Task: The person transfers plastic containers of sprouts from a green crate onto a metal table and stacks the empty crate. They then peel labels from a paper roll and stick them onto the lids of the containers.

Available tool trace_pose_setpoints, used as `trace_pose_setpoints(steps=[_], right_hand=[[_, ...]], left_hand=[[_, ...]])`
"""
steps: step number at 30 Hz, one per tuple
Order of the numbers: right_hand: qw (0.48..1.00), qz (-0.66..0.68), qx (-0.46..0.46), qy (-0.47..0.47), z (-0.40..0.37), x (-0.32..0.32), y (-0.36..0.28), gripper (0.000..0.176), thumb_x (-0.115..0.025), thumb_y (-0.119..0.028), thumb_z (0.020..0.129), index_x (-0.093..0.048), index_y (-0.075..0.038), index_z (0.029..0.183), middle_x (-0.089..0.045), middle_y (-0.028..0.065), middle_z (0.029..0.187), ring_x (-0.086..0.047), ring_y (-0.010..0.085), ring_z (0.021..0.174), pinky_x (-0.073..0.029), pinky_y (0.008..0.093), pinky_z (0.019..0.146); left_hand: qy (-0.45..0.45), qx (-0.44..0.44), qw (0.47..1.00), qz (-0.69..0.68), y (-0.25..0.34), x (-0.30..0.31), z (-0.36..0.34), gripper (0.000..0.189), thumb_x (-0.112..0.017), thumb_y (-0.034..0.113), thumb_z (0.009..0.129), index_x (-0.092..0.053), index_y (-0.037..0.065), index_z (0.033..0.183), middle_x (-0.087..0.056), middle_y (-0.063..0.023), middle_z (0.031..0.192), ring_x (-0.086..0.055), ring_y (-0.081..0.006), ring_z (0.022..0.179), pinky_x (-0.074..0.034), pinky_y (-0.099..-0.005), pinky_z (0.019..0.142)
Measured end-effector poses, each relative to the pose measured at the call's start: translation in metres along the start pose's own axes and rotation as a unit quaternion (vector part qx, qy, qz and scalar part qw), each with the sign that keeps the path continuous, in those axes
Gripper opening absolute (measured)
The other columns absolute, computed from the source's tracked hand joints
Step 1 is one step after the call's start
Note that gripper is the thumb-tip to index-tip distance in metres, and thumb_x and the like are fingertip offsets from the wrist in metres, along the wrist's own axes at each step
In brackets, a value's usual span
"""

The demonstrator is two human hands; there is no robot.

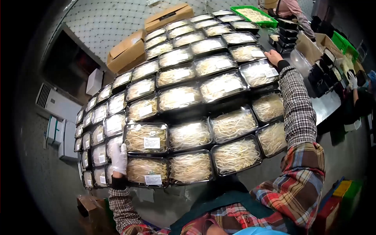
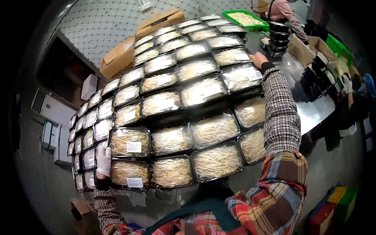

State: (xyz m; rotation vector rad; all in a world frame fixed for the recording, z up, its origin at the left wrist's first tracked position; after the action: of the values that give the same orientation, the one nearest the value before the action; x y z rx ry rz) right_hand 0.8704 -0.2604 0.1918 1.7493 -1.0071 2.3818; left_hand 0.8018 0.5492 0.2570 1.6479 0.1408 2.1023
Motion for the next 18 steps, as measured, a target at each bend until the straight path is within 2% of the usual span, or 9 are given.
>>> trace_pose_setpoints(steps=[2, 4, 8, 10, 12, 14, 15, 16, 18], right_hand=[[0.999, 0.025, 0.035, 0.004, -0.017, 0.029, -0.020, 0.044, -0.052, -0.037, 0.084, -0.064, 0.006, 0.085, -0.061, 0.0284, 0.090, -0.058, 0.0410, 0.090, -0.045, 0.0433, 0.077], [0.979, 0.059, 0.140, 0.135, -0.062, 0.098, -0.064, 0.043, -0.052, -0.036, 0.085, -0.062, 0.004, 0.075, -0.060, 0.0268, 0.079, -0.058, 0.0421, 0.080, -0.044, 0.0474, 0.070], [0.942, -0.002, 0.080, 0.327, -0.200, 0.219, -0.058, 0.033, -0.053, -0.030, 0.087, -0.056, 0.002, 0.090, -0.061, 0.0251, 0.085, -0.059, 0.0416, 0.082, -0.047, 0.0469, 0.072], [0.876, 0.014, 0.073, 0.477, -0.292, 0.265, -0.024, 0.024, -0.053, -0.022, 0.087, -0.042, -0.004, 0.099, -0.059, 0.0215, 0.081, -0.058, 0.0412, 0.076, -0.045, 0.0475, 0.064], [0.832, 0.007, 0.057, 0.551, -0.386, 0.270, 0.041, 0.022, -0.055, -0.020, 0.088, -0.047, 0.001, 0.093, -0.059, 0.0237, 0.080, -0.057, 0.0420, 0.077, -0.045, 0.0467, 0.065], [0.816, 0.173, -0.079, 0.546, -0.478, 0.233, 0.143, 0.028, -0.057, -0.026, 0.087, -0.057, 0.001, 0.091, -0.063, 0.0146, 0.077, -0.061, 0.0234, 0.070, -0.047, 0.0363, 0.063], [0.815, 0.296, -0.094, 0.490, -0.504, 0.188, 0.190, 0.025, -0.054, -0.024, 0.090, -0.056, 0.001, 0.089, -0.058, 0.0033, 0.070, -0.051, 0.0113, 0.065, -0.043, 0.0299, 0.058], [0.801, 0.345, -0.161, 0.462, -0.593, 0.182, 0.197, 0.023, -0.051, -0.023, 0.092, -0.057, -0.002, 0.086, -0.052, -0.0026, 0.069, -0.044, 0.0070, 0.064, -0.039, 0.0257, 0.056], [0.675, 0.487, -0.340, 0.438, -0.751, 0.121, 0.212, 0.019, -0.048, -0.020, 0.094, -0.059, -0.007, 0.085, -0.053, -0.0050, 0.073, -0.046, 0.0046, 0.065, -0.036, 0.0200, 0.056]], left_hand=[[0.017, 0.016, 1.000, 0.000, 0.030, 0.026, 0.000, 0.021, -0.050, 0.019, 0.090, -0.053, -0.001, 0.095, -0.059, -0.0212, 0.092, -0.057, -0.0338, 0.086, -0.043, -0.0383, 0.075], [-0.031, 0.107, 0.981, 0.158, 0.080, 0.055, 0.004, 0.021, -0.050, 0.018, 0.090, -0.053, -0.001, 0.099, -0.060, -0.0212, 0.093, -0.058, -0.0353, 0.089, -0.044, -0.0379, 0.075], [0.082, -0.200, 0.970, 0.112, 0.159, 0.098, 0.013, 0.025, -0.047, 0.017, 0.094, -0.051, 0.000, 0.111, -0.059, -0.0174, 0.097, -0.056, -0.0287, 0.089, -0.044, -0.0350, 0.082], [0.094, -0.189, 0.976, 0.061, 0.183, 0.086, 0.035, 0.027, -0.046, 0.018, 0.095, -0.051, -0.001, 0.114, -0.058, -0.0149, 0.099, -0.054, -0.0252, 0.089, -0.043, -0.0337, 0.084], [0.057, -0.225, 0.972, -0.042, 0.217, 0.055, 0.057, 0.028, -0.046, 0.020, 0.095, -0.050, -0.002, 0.113, -0.057, -0.0140, 0.102, -0.054, -0.0249, 0.092, -0.042, -0.0326, 0.085], [0.047, -0.330, 0.942, -0.034, 0.267, 0.013, 0.071, 0.031, -0.044, 0.024, 0.097, -0.051, -0.002, 0.112, -0.057, -0.0119, 0.102, -0.051, -0.0203, 0.091, -0.042, -0.0303, 0.083], [0.048, -0.262, 0.962, 0.062, 0.304, -0.012, 0.058, 0.041, -0.047, 0.034, 0.094, -0.054, 0.005, 0.122, -0.060, -0.0168, 0.110, -0.060, -0.0295, 0.096, -0.049, -0.0402, 0.084], [0.076, -0.326, 0.942, -0.015, 0.340, 0.008, 0.023, 0.035, -0.047, 0.033, 0.095, -0.060, 0.002, 0.104, -0.062, -0.0190, 0.092, -0.060, -0.0292, 0.085, -0.048, -0.0377, 0.079], [-0.014, -0.429, 0.887, -0.172, 0.387, -0.018, 0.039, 0.031, -0.045, 0.024, 0.097, -0.051, -0.002, 0.112, -0.057, -0.0131, 0.103, -0.051, -0.0218, 0.092, -0.041, -0.0306, 0.085]])
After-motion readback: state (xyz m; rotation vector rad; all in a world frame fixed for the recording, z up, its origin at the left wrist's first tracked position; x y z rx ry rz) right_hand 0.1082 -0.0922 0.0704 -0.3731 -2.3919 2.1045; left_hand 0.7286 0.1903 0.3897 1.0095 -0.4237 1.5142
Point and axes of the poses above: each hand's wrist, its own z-axis towards the middle knuckle, its own x-axis out of the back of the hand, y = z × x, the point moved 10 cm from there along z, towards the middle knuckle
